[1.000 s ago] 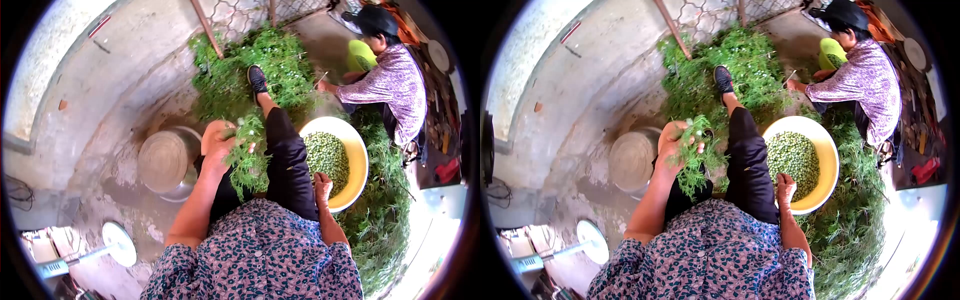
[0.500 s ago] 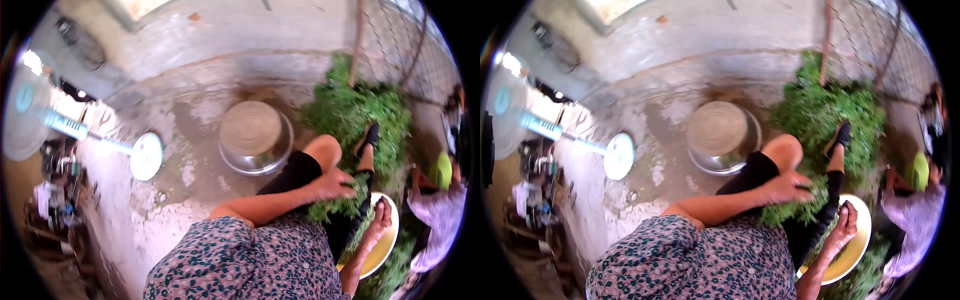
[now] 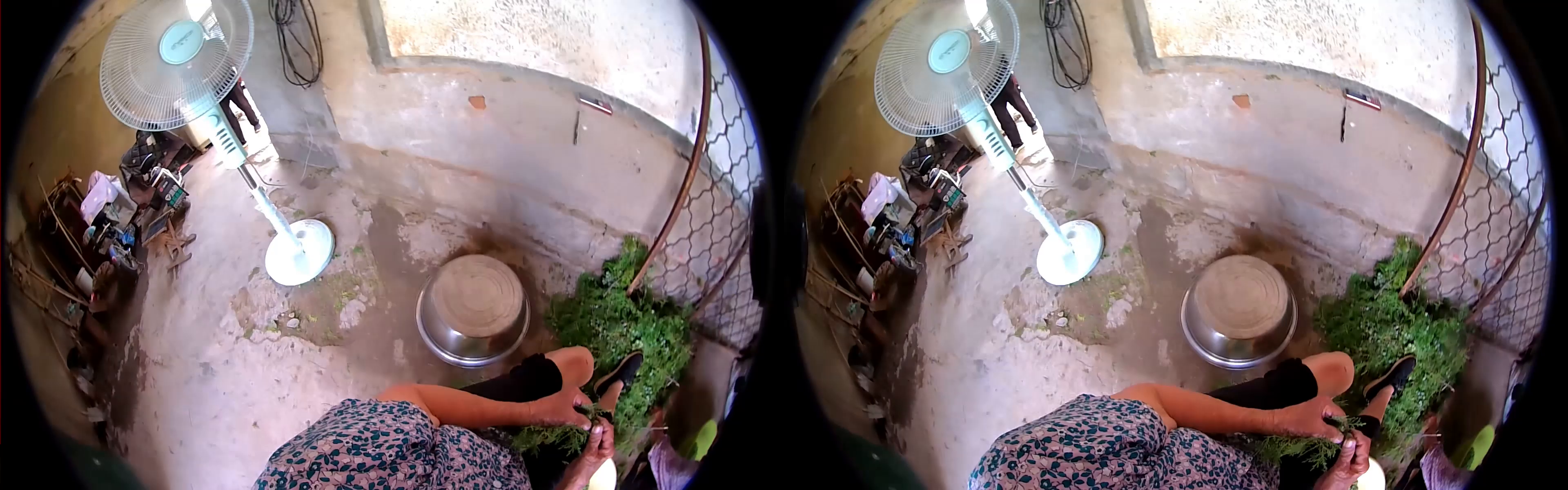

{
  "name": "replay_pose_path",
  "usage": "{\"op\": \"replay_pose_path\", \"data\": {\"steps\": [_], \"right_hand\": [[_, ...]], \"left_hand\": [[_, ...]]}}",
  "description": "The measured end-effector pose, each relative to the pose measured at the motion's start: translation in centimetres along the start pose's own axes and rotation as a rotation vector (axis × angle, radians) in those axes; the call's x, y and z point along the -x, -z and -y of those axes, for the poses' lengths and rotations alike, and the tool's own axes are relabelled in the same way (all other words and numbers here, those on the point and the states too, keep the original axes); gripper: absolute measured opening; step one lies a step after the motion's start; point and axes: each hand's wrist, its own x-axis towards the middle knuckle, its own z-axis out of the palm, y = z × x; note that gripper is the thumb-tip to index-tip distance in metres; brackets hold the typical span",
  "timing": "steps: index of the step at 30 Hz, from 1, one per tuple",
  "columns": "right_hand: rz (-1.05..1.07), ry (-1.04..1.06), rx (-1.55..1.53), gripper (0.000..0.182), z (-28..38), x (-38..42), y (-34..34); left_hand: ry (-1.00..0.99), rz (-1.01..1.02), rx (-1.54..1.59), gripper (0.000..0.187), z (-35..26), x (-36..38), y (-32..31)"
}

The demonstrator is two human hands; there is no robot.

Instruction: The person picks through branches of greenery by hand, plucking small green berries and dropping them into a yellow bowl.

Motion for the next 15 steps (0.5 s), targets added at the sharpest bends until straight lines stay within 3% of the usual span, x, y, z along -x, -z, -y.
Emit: {"op": "replay_pose_path", "data": {"steps": [3, 5, 7, 10, 11, 13, 15], "right_hand": [[-0.017, 0.104, -0.014, 0.027, 1.7, 0.8, -0.7], [-0.032, 0.064, -0.027, 0.026, 2.0, 1.2, -0.7], [-0.13, -0.173, 0.182, 0.025, 2.3, 1.4, -0.6], [-0.196, -0.114, 0.216, 0.018, -3.0, 1.6, 0.9], [-0.035, -0.155, -0.152, 0.035, -1.9, 1.1, 0.4], [-0.099, -0.103, -0.267, 0.026, -2.6, 1.0, 0.3], [-0.433, -0.36, -0.57, 0.027, -1.7, 1.0, -0.9]], "left_hand": [[-0.012, -0.024, -0.036, 0.014, -1.0, 0.2, -0.2], [-0.005, -0.039, -0.06, 0.013, -1.1, 0.5, -0.7], [0.025, -0.073, 0.088, 0.011, -0.6, 0.4, -1.3], [0.125, -0.122, 0.225, 0.01, -1.6, 0.8, -2.4], [0.081, -0.113, 0.095, 0.009, 0.6, 0.3, -2.4], [0.06, -0.091, 0.082, 0.008, 0.1, 0.4, -2.4], [0.124, -0.022, 0.239, 0.008, -0.4, 0.3, -2.4]]}}
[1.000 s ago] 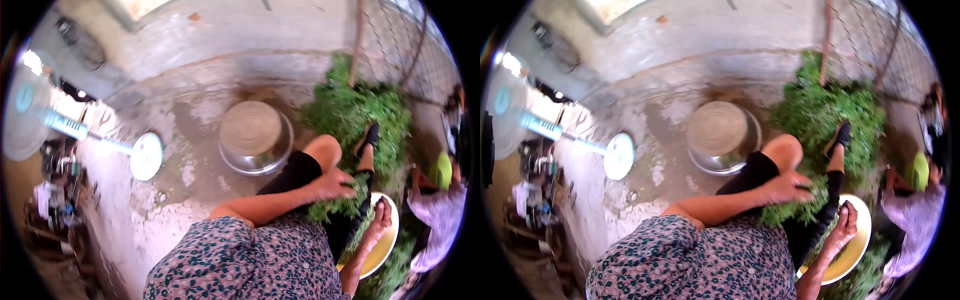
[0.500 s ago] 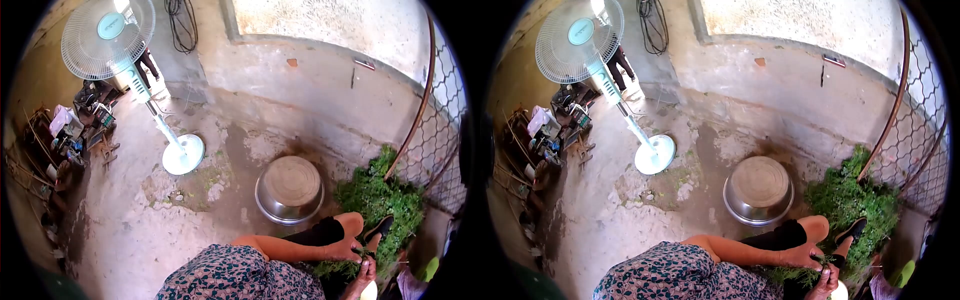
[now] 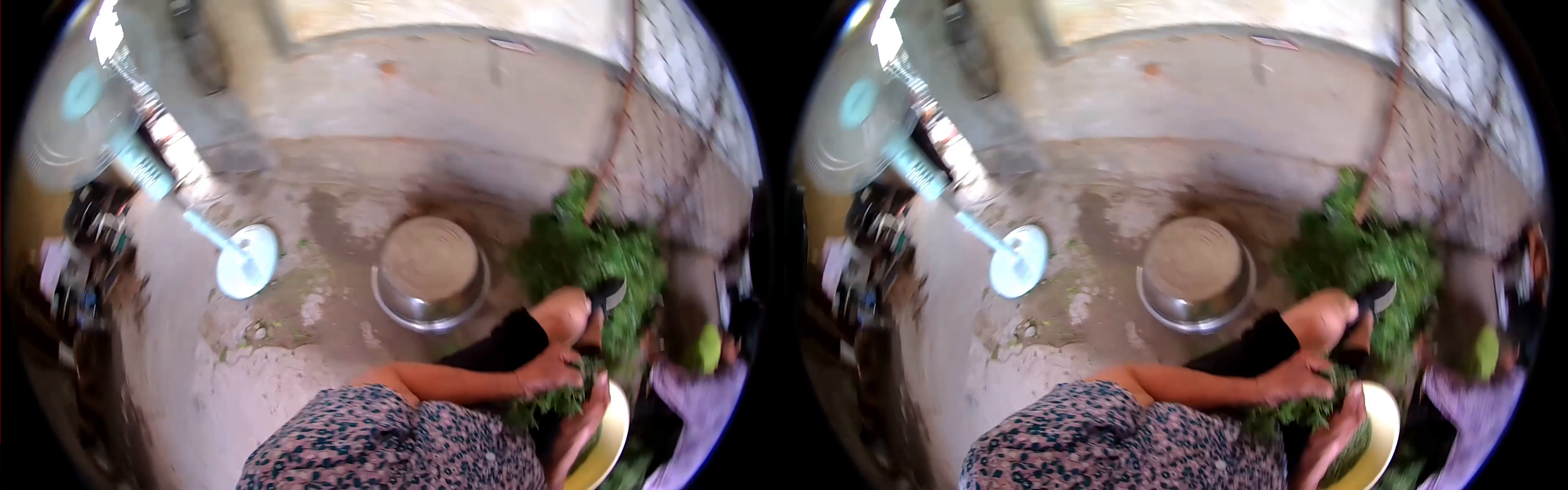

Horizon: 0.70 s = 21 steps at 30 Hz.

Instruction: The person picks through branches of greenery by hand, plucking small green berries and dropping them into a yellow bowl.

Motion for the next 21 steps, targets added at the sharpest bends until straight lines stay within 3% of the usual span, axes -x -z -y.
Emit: {"op": "replay_pose_path", "data": {"steps": [1, 2, 3, 4, 6, 11, 14, 16, 21], "right_hand": [[0.086, -0.133, -0.107, 0.028, 0.0, -1.6, 1.0], [0.002, -0.109, -0.09, 0.028, -0.4, -2.2, 1.7], [-0.014, -0.012, -0.063, 0.025, -0.7, -2.8, 2.5], [0.078, 0.014, -0.204, 0.023, -1.7, -3.9, 4.4], [0.127, 0.0, -0.444, 0.02, -0.7, -4.0, 4.5], [0.077, -0.074, -0.46, 0.01, -2.7, -3.9, 6.6], [0.03, -0.172, -0.459, 0.009, -2.9, -3.7, 6.7], [0.031, -0.144, -0.469, 0.012, -3.6, -4.1, 7.2], [0.058, -0.043, -0.417, 0.02, -3.8, -4.5, 7.9]], "left_hand": [[0.062, 0.039, 0.133, 0.012, -0.1, -0.2, -0.2], [0.083, 0.044, 0.007, 0.014, -0.6, -0.4, -0.2], [0.094, 0.03, 0.105, 0.016, 0.7, -1.1, -0.1], [0.266, -0.044, 0.012, 0.013, -2.3, -1.2, -0.7], [0.34, -0.129, 0.186, 0.012, -0.9, -2.3, -0.7], [0.325, 0.062, 0.21, 0.021, 2.5, -4.2, -0.2], [0.364, 0.059, 0.246, 0.026, 3.7, -5.1, -1.7], [0.407, 0.117, 0.289, 0.029, 4.9, -5.8, -1.5], [0.319, 0.19, 0.018, 0.028, 5.9, -5.7, -2.1]]}}
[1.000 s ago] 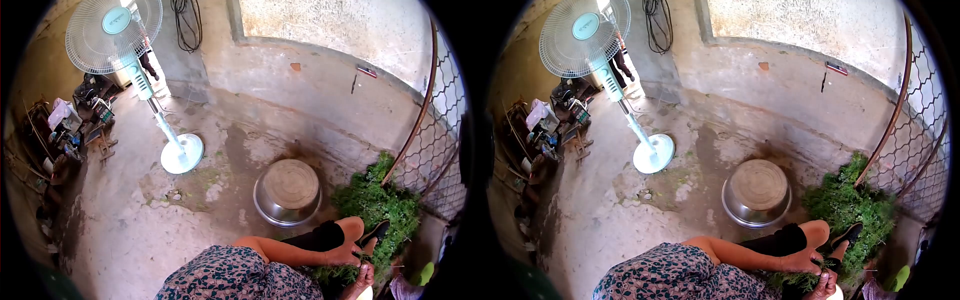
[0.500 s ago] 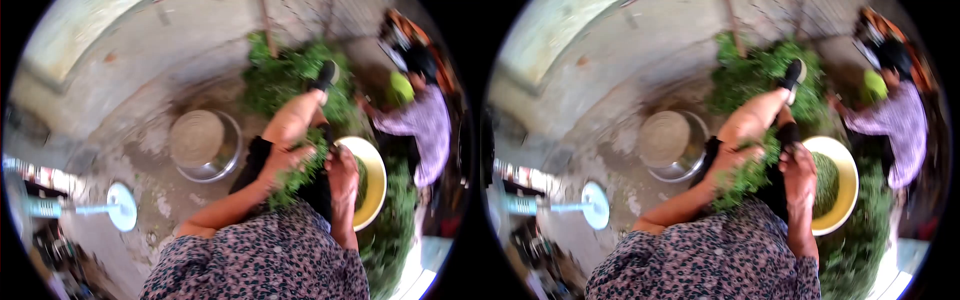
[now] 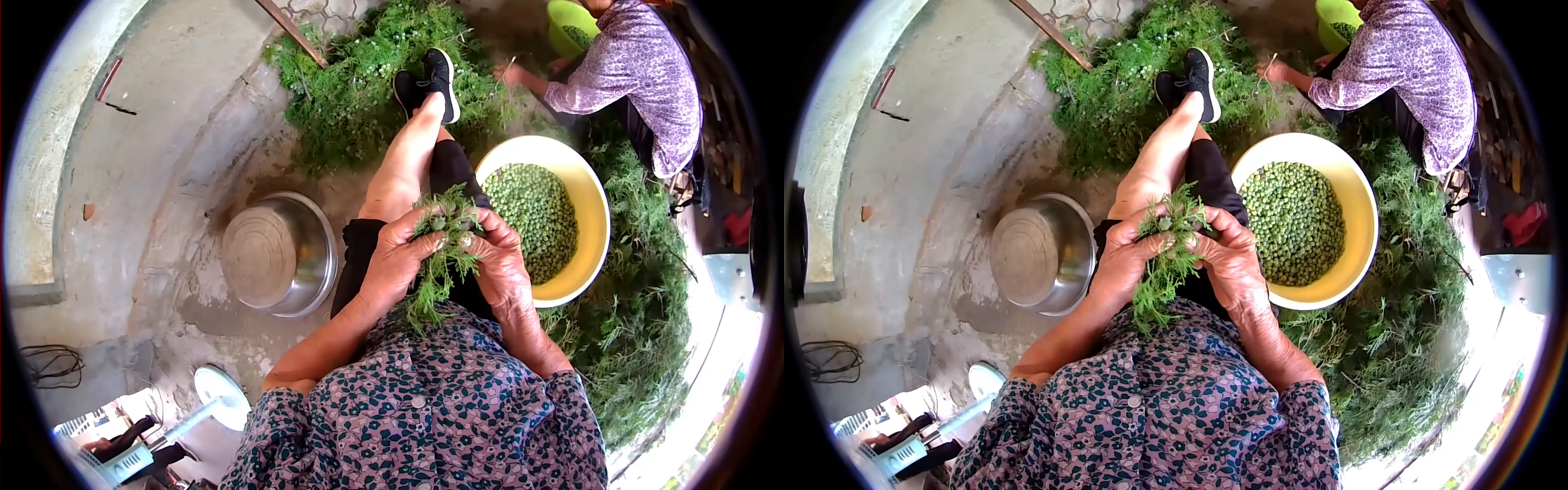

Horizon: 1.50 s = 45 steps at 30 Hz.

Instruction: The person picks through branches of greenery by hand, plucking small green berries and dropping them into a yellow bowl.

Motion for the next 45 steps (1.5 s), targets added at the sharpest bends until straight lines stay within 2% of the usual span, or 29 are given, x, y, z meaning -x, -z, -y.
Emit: {"op": "replay_pose_path", "data": {"steps": [1, 3, 5, 10, 12, 15, 17, 20, 24, 25, 27, 29, 30, 31, 33, 34, 37, 38, 39, 41, 43, 44, 45], "right_hand": [[-0.005, -0.009, -0.005, 0.02, -0.2, -0.1, 0.1], [0.017, 0.031, 0.004, 0.022, -0.7, -0.1, 0.2], [0.003, 0.037, 0.045, 0.021, -0.9, -0.5, 0.5], [-0.058, 0.099, 0.245, 0.017, -1.3, 0.3, 0.0], [-0.061, 0.074, 0.333, 0.018, -1.3, 0.7, 0.0], [-0.091, 0.019, 0.29, 0.019, -1.5, 0.5, 0.0], [-0.09, 0.006, 0.317, 0.015, -1.2, 0.4, -0.1], [-0.091, -0.26, -0.158, 0.008, -0.4, 0.2, 1.0], [-0.069, -0.09, -0.223, 0.025, 0.8, -0.2, 2.5], [-0.104, -0.016, -0.23, 0.02, 1.1, -0.1, 2.1], [-0.074, 0.057, 0.013, 0.015, 1.5, 0.2, 1.8], [-0.066, 0.06, 0.403, 0.016, 1.8, 0.7, -0.1], [0.003, 0.214, 0.693, 0.023, 1.5, 0.6, -0.7], [0.04, 0.333, 0.83, 0.026, 0.9, 0.2, -1.0], [0.15, 0.402, 0.918, 0.025, 0.0, -0.3, -0.4], [0.147, 0.409, 0.879, 0.023, -0.3, -0.3, -0.3], [0.019, 0.292, 0.839, 0.02, -0.6, 0.4, -0.6], [-0.026, 0.202, 0.654, 0.013, -0.9, 0.4, -0.5], [-0.156, 0.022, 0.376, 0.008, -0.7, 0.5, -0.8], [-0.162, -0.05, 0.172, 0.009, 0.0, 0.4, 0.4], [-0.242, -0.028, 0.274, 0.011, 0.7, 0.4, 1.6], [-0.25, 0.004, 0.202, 0.009, 1.5, 0.2, 2.2], [-0.257, 0.036, 0.127, 0.007, 2.2, 0.0, 3.0]], "left_hand": [[-0.049, -0.026, -0.117, 0.027, 0.2, 0.0, 0.0], [-0.061, -0.073, -0.124, 0.025, -0.1, 0.2, -0.3], [0.065, -0.075, -0.171, 0.022, 0.0, -0.1, 0.4], [0.132, -0.072, -0.149, 0.015, -0.4, 0.5, 0.0], [0.253, -0.144, -0.003, 0.013, -1.0, 0.5, -0.4], [0.283, -0.158, -0.033, 0.015, -0.3, 0.8, 0.1], [0.237, -0.177, -0.005, 0.015, -0.4, 0.8, -0.4], [0.221, -0.163, 0.005, 0.014, -0.3, 0.8, -0.3], [0.159, -0.148, -0.045, 0.011, -0.5, 1.1, 0.0], [0.151, -0.144, -0.111, 0.01, -0.5, 1.0, 0.1], [0.153, -0.144, -0.173, 0.01, 0.0, 1.3, 0.3], [0.073, -0.1, -0.28, 0.011, 0.4, 1.1, 0.5], [-0.026, -0.097, -0.395, 0.011, 0.3, 1.2, 0.3], [-0.025, -0.096, -0.397, 0.011, 0.6, 1.2, 0.4], [-0.119, -0.085, -0.545, 0.008, 1.0, 1.2, 0.6], [-0.043, -0.01, -0.621, 0.02, 0.7, 1.4, 1.2], [-0.073, 0.079, -0.725, 0.017, 0.3, 1.0, 1.6], [-0.073, 0.085, -0.727, 0.017, 0.4, 0.9, 1.5], [-0.039, 0.063, -0.629, 0.015, 0.5, 0.7, 1.4], [0.0, 0.04, -0.532, 0.013, 0.3, 0.5, 1.0], [0.116, -0.059, -0.165, 0.007, -0.4, 0.1, 0.3], [0.179, -0.084, 0.035, 0.01, -0.3, 0.0, 0.9], [0.206, -0.157, 0.014, 0.014, -0.7, -0.2, 1.2]]}}
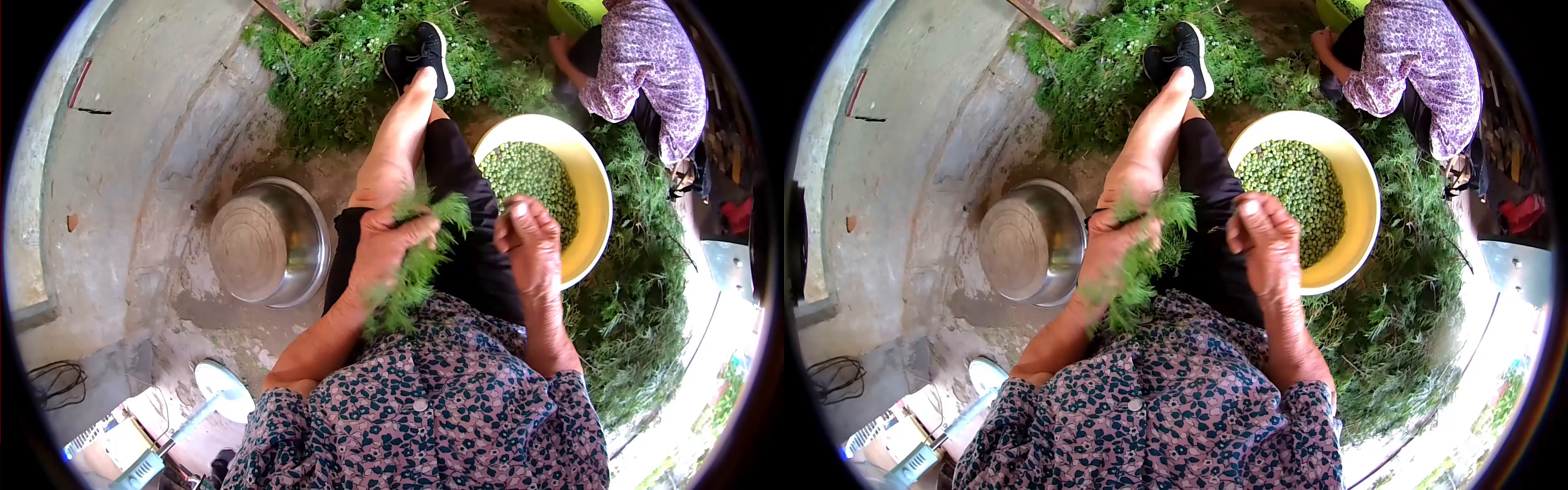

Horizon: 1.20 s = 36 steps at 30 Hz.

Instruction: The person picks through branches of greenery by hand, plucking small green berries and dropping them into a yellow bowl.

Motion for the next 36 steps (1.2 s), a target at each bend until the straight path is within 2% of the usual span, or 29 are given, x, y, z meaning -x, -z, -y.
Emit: {"op": "replay_pose_path", "data": {"steps": [2, 4, 6, 7, 8, 9, 12, 14, 16, 17, 18, 19, 20, 22, 24, 26, 27, 28, 30, 31, 32, 34, 35, 36], "right_hand": [[-0.083, 0.115, -0.05, 0.007, 0.4, -0.7, 1.7], [-0.134, 0.186, 0.02, 0.012, 0.1, -1.6, 4.5], [-0.269, 0.2, 0.294, 0.017, -0.2, -2.3, 7.3], [-0.267, 0.197, 0.292, 0.017, -0.3, -2.7, 8.7], [-0.353, 0.269, 0.658, 0.021, -0.5, -3.0, 9.9], [-0.432, 0.338, 1.026, 0.025, -0.9, -3.1, 10.7], [-0.459, 0.267, 1.107, 0.031, -1.5, -3.3, 11.0], [-0.375, 0.335, 1.14, 0.029, -2.1, -3.3, 10.2], [-0.328, 0.276, 0.993, 0.026, -2.1, -3.0, 7.6], [-0.286, 0.348, 0.972, 0.023, -2.0, -2.3, 5.3], [-0.153, 0.451, 0.98, 0.021, -2.6, -2.1, 4.4], [-0.043, 0.382, 0.879, 0.021, -1.8, -0.8, 1.6], [0.069, 0.498, 0.938, 0.022, -2.4, -0.4, 0.5], [0.215, 0.56, 0.956, 0.036, -2.3, 1.2, -3.3], [0.33, 0.387, 0.924, 0.053, -2.7, 2.1, -5.6], [0.345, 0.539, 1.139, 0.058, -3.5, 1.6, -6.8], [0.377, 0.522, 1.172, 0.055, -3.6, 1.4, -7.0], [0.381, 0.525, 1.174, 0.055, -4.1, 1.1, -6.8], [0.436, 0.503, 1.125, 0.042, -5.2, 0.4, -6.0], [0.406, 0.527, 0.991, 0.033, -5.2, 0.2, -5.6], [0.368, 0.513, 0.915, 0.028, -5.5, -0.2, -4.9], [0.189, 0.057, 0.203, 0.021, -6.3, -1.1, -3.3], [0.129, -0.033, 0.325, 0.016, -4.5, -0.8, -3.5], [0.093, -0.071, 0.278, 0.013, -3.4, -1.0, -3.3]], "left_hand": [[-0.211, 0.162, 0.404, 0.021, 1.6, -1.1, 2.6], [-0.168, 0.122, 0.27, 0.019, 0.6, -2.6, 4.3], [-0.269, 0.628, 0.689, 0.009, 0.8, -4.3, 6.0], [-0.259, 0.539, 0.677, 0.011, 0.4, -3.9, 6.4], [-0.268, 0.593, 0.68, 0.015, 0.0, -4.3, 7.1], [-0.281, 0.535, 0.699, 0.018, -0.5, -3.9, 7.1], [-0.274, 0.356, 0.814, 0.026, -2.1, -2.5, 6.2], [-0.305, 0.396, 0.874, 0.027, -2.5, -2.5, 6.4], [-0.3, 0.353, 0.897, 0.027, -2.8, -2.3, 6.2], [-0.311, 0.373, 0.91, 0.027, -2.8, -2.4, 6.3], [-0.32, 0.394, 0.923, 0.026, -2.9, -2.5, 6.4], [-0.329, 0.382, 0.911, 0.026, -2.9, -2.4, 6.3], [-0.33, 0.382, 0.91, 0.026, -2.9, -2.4, 6.1], [-0.355, 0.332, 0.875, 0.026, -2.8, -2.2, 5.5], [-0.341, 0.349, 0.863, 0.026, -2.5, -2.2, 4.8], [-0.32, 0.295, 0.864, 0.027, -2.3, -2.0, 3.7], [-0.302, 0.254, 0.848, 0.028, -2.1, -1.9, 3.2], [-0.319, 0.353, 0.843, 0.027, -1.0, -2.7, 3.7], [-0.245, 0.249, 0.789, 0.026, -1.5, -1.7, 1.9], [-0.273, 0.228, 0.641, 0.029, -1.9, -1.4, 1.5], [-0.21, 0.22, 0.69, 0.035, -2.7, -0.8, 0.8], [-0.324, -0.098, 0.411, 0.04, -2.8, -1.1, 0.7], [-0.359, -0.143, 0.318, 0.035, -3.2, -1.0, 0.6], [-0.358, -0.136, 0.321, 0.035, -2.9, -1.0, 1.2]]}}
